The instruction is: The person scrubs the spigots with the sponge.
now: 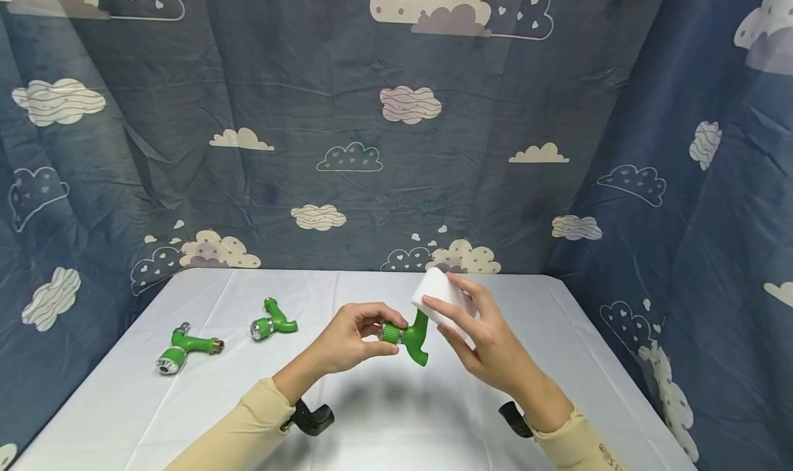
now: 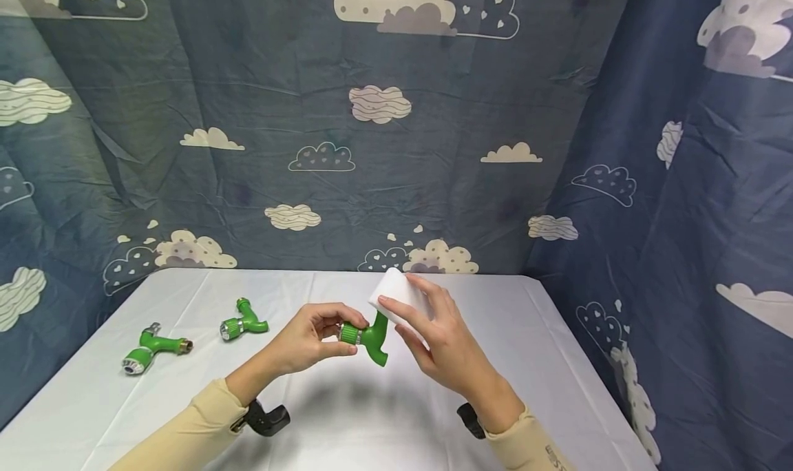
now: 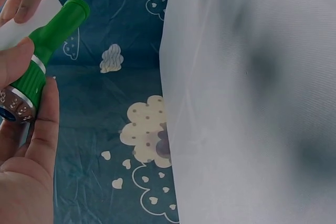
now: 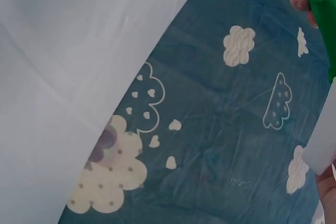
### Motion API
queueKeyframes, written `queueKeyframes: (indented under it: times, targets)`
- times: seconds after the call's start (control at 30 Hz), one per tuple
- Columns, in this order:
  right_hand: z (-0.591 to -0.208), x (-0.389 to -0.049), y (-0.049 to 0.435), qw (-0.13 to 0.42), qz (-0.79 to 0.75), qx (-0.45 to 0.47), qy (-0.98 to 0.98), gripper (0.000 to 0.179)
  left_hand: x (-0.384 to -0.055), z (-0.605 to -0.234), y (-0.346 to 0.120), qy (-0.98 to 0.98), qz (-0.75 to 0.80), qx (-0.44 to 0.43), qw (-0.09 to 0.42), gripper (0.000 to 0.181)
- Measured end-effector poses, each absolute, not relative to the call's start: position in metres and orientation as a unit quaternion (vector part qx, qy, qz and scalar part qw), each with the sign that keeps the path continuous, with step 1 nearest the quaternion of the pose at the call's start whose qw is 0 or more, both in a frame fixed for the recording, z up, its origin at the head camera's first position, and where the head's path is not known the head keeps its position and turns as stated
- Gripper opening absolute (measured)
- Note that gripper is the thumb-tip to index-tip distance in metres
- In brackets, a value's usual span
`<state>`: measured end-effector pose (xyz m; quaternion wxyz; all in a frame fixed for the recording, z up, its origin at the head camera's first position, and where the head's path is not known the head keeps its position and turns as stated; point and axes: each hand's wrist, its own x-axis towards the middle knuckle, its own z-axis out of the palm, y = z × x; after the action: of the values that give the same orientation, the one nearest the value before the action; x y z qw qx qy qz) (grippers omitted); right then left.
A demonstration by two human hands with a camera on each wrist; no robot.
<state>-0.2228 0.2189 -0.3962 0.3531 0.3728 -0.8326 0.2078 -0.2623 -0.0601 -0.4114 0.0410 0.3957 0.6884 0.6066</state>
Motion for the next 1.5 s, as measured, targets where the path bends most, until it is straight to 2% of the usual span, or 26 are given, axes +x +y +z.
queueKeyframes:
  times: [0.17,0.33,0.5,0.63,0.83,0.97,1.07,1.23,1.4,1.5]
  targets:
    - [-0.395,-0.228,0.223,0.351,0.215,0.364,-0.835,0.04,-0.262,-0.412,-0.062,0.687,0.6,0.406,0.044,0.03]
    - [-0.396,-0.233,0.226,0.361,0.224,0.347,-0.836,0.066,-0.261,-0.414,-0.065,0.678,0.611,0.407,0.046,0.03]
    - [-0.397,-0.232,0.228,0.35,0.294,0.304,-0.836,0.064,-0.26,-0.413,-0.068,0.663,0.633,0.396,0.048,0.033]
    - [-0.393,-0.223,0.223,0.327,0.374,0.285,-0.82,0.062,-0.258,-0.411,-0.068,0.632,0.676,0.373,0.072,0.038]
    - [-0.386,-0.208,0.203,0.291,0.445,0.333,-0.779,0.062,-0.251,-0.409,-0.062,0.532,0.767,0.337,0.125,0.033]
    - [-0.386,-0.205,0.192,0.297,0.446,0.356,-0.766,0.062,-0.247,-0.408,-0.055,0.472,0.796,0.335,0.177,0.032]
    - [-0.386,-0.206,0.189,0.318,0.434,0.36,-0.762,0.062,-0.245,-0.409,-0.052,0.461,0.79,0.352,0.197,0.03]
    - [-0.385,-0.207,0.19,0.329,0.421,0.364,-0.763,0.062,-0.245,-0.408,-0.053,0.509,0.755,0.373,0.178,0.029]
    - [-0.384,-0.206,0.192,0.319,0.41,0.381,-0.765,0.062,-0.244,-0.404,-0.056,0.574,0.715,0.367,0.155,0.045]
    - [-0.383,-0.207,0.193,0.314,0.402,0.392,-0.765,0.061,-0.246,-0.405,-0.059,0.571,0.711,0.379,0.16,0.032]
